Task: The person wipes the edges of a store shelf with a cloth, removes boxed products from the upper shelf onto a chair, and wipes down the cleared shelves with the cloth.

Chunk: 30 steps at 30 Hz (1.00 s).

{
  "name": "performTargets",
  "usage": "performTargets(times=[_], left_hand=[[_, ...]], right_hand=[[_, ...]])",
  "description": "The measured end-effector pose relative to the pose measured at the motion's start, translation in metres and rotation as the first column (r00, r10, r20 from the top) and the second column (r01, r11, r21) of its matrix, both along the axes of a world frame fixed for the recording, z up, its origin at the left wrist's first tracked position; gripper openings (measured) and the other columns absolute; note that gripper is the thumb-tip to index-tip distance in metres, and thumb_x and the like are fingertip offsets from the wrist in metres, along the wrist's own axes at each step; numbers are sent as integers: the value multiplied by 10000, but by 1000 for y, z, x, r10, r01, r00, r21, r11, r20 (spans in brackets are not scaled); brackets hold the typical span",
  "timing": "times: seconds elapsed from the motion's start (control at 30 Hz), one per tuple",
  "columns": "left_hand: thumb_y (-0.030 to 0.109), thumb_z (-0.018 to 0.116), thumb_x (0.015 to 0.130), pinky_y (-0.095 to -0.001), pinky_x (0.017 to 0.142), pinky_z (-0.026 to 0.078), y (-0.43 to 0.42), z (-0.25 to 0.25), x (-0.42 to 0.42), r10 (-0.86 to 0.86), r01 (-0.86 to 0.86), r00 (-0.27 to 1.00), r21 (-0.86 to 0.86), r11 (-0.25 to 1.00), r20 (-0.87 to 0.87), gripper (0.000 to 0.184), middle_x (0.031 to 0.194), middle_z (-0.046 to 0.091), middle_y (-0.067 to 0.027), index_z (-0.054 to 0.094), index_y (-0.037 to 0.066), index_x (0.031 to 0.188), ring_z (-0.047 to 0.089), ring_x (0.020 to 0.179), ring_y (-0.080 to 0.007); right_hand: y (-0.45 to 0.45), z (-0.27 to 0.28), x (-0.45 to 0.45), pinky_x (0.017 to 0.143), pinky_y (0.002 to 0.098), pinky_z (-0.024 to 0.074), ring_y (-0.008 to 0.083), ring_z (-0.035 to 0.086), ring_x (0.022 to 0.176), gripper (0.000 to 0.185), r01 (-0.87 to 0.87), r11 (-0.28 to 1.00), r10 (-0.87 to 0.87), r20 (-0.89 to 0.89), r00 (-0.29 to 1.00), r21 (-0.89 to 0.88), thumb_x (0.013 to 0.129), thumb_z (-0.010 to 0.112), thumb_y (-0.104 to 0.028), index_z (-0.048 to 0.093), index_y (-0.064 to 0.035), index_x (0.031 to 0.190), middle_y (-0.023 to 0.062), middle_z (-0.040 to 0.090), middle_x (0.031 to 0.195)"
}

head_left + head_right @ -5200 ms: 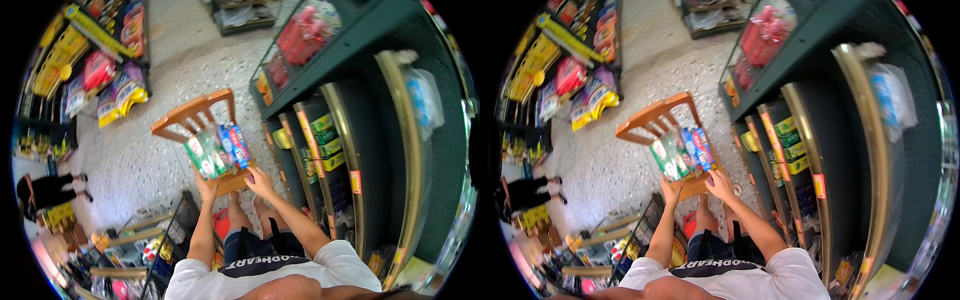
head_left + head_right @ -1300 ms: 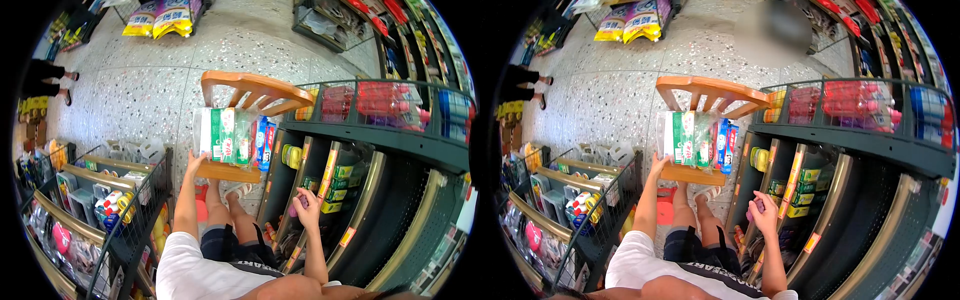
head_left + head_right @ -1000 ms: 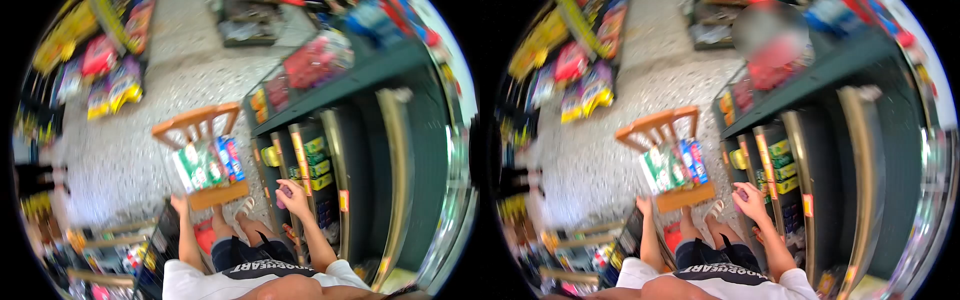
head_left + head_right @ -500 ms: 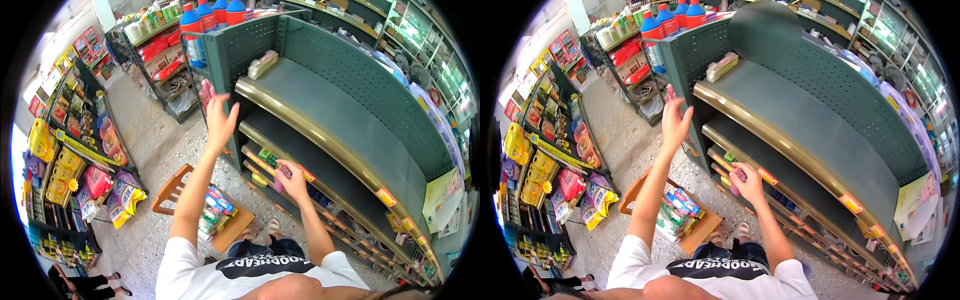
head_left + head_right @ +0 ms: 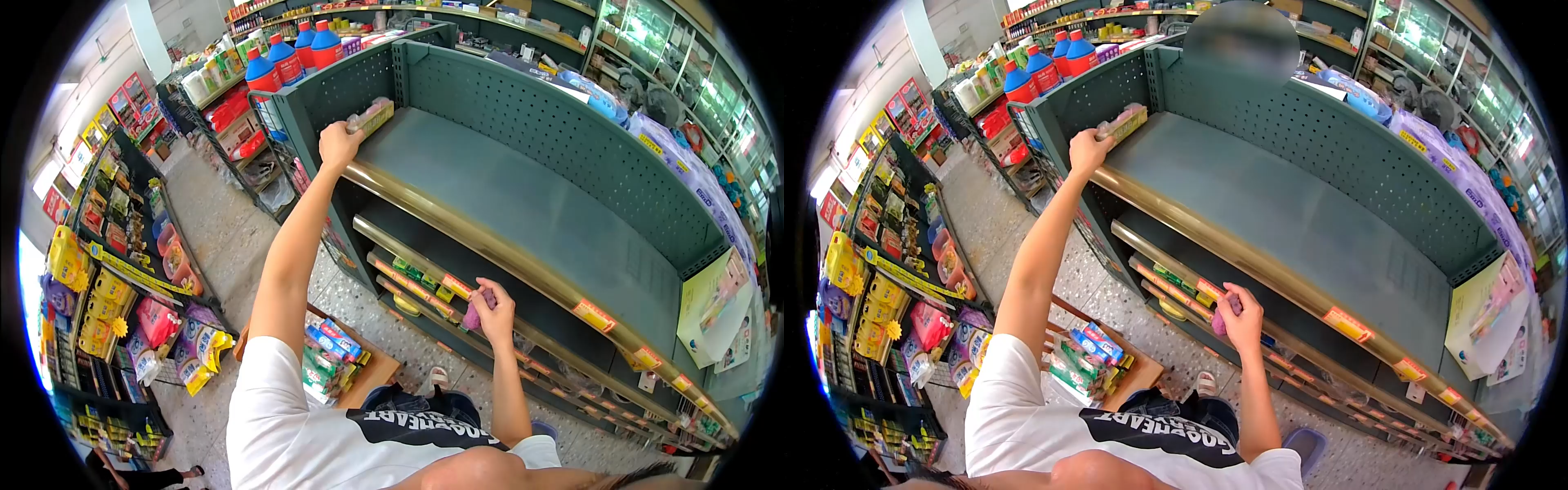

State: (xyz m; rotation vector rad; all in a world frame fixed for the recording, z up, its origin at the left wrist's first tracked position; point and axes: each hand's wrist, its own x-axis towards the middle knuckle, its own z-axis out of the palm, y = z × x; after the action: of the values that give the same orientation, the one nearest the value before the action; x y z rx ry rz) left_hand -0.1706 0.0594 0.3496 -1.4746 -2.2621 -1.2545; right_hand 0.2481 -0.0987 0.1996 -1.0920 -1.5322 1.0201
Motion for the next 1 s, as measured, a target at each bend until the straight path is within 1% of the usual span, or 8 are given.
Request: performTargets(times=[0.13, 0.33, 0.43, 0.53, 0.57, 0.7, 0.87, 1.0], left_hand=[[319, 761, 731, -393, 692, 536, -44, 13, 7, -49, 27, 992, 190, 981, 113, 397, 761, 705, -185, 746, -4, 961, 703, 702, -312], [256, 794, 763, -283, 607, 475, -223, -8, 14, 20, -82, 936, 164, 983, 351, 326, 661, 645, -73, 728, -3, 950, 581, 602, -114], [267, 800, 772, -298, 601, 475, -333, -69, 0, 239, -251, 929, 4, 968, 283, 325, 669, 644, -71, 724, 7, 951, 579, 614, -114], [275, 799, 780, -317, 584, 479, -435, -160, -8, 387, -399, 708, -118, 909, 591, 338, 666, 657, -99, 723, -7, 950, 612, 603, -163], [294, 803, 770, -330, 578, 477, -466, -189, -5, 541, -519, 718, -181, 835, 438, 353, 659, 655, -103, 730, -9, 936, 605, 592, -167], [333, 782, 775, -343, 584, 477, -548, -292, 26, 793, -725, 452, -349, 593, 409, 345, 694, 697, -100, 748, 4, 873, 627, 601, -159], [344, 808, 751, -385, 677, 532, -561, -399, 59, 853, -761, 203, -470, 447, 481, 412, 795, 732, -146, 741, 4, 974, 699, 698, -257], [319, 818, 751, -438, 746, 524, -514, -431, 74, 850, -733, 227, -491, 471, 476, 429, 837, 704, -189, 694, -38, 954, 682, 788, -350]], right_hand=[[9, 7, -9, 725, 271, 496, 116, 614, 768, 267, -31, 999, 31, 26, 999, 11, 841, 711, -54, 693, 4, 1101, 57, 663, 851], [14, 6, -57, 697, 239, 494, 68, 583, 772, 239, -245, 968, 244, -26, 969, -55, 905, 686, -41, 679, 21, 1135, 13, 648, 885], [5, 8, -89, 699, 237, 500, 70, 584, 767, 228, -355, 929, 353, -39, 935, -104, 921, 668, -32, 675, 26, 1141, 6, 632, 883], [-5, -5, -122, 692, 220, 484, 64, 577, 758, 233, -461, 864, 461, -50, 886, -201, 930, 663, -37, 669, 30, 1153, -4, 617, 889], [-7, -10, -134, 691, 218, 481, 62, 575, 758, 236, -490, 843, 494, -43, 868, -220, 930, 664, -40, 668, 29, 1156, -7, 616, 891], [-29, -22, -172, 700, 224, 479, 61, 565, 765, 244, -608, 770, 624, 32, 781, -192, 916, 678, -51, 678, 27, 1147, -9, 623, 887], [-52, -18, -193, 734, 268, 494, 127, 602, 784, 283, -688, 713, 698, 233, 678, -134, 861, 701, -31, 672, 28, 1136, 52, 652, 892], [-58, -24, -182, 754, 281, 492, 137, 605, 805, 292, -639, 751, 655, 308, 690, -166, 854, 712, -48, 675, 25, 1134, 59, 656, 898]])
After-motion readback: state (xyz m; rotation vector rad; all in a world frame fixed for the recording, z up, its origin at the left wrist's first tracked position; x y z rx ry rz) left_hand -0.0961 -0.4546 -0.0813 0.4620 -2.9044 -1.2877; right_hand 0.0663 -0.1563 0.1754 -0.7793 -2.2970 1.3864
